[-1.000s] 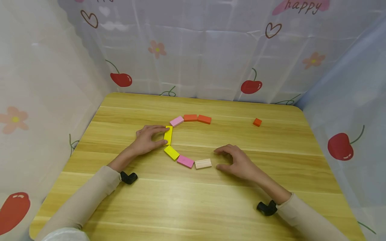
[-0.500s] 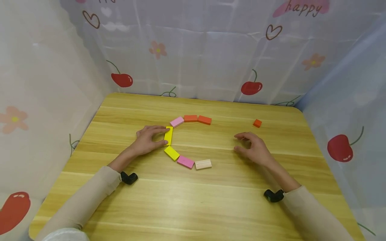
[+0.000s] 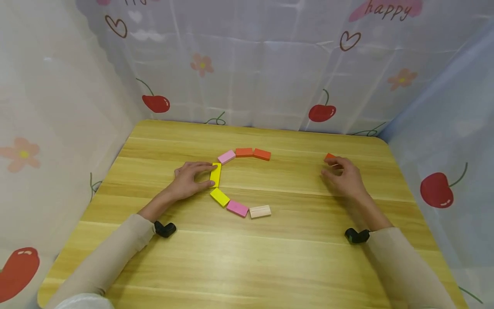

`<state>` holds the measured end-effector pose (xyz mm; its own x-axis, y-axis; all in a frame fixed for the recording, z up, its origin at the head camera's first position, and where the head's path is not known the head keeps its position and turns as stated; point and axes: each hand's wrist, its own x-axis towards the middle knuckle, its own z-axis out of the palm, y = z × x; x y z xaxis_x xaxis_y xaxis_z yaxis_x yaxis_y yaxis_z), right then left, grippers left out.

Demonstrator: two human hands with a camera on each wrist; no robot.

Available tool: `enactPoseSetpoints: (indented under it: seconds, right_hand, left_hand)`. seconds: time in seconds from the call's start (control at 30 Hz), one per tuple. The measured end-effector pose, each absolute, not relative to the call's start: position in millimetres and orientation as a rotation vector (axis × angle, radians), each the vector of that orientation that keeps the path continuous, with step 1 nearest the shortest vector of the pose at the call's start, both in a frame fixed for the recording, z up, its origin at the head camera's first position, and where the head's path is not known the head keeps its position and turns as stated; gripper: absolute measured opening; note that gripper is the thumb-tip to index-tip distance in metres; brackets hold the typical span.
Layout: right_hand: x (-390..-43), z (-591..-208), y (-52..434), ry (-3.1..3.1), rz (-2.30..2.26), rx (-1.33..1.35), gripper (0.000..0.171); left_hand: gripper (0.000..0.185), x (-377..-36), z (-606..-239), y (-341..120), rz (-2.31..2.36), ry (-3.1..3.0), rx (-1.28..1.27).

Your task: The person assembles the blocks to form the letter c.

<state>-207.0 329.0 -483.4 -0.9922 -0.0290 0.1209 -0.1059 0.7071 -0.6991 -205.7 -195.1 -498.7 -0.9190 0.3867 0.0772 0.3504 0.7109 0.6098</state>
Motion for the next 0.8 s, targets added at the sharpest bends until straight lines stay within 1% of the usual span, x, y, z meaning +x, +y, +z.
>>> enactPoseSetpoints:
  seconds: [0.23, 0.57, 0.8]
  right_hand:
    - [-214, -482, 346, -2.743, 1.144, 0.027, 0.042]
    - [-219, -479, 347, -2.81, 1.106, -0.002, 0.042]
    - [-223, -476, 351, -2.837, 1.087, -0.032, 0.044]
  left_hand:
    - [0.056, -205, -497, -194, 0.996, 2.853, 0.609]
    - [0.056, -195, -497, -194, 0.992, 2.871, 0.59]
    - [0.055, -198, -498, -192, 1.007, 2.864, 0.607]
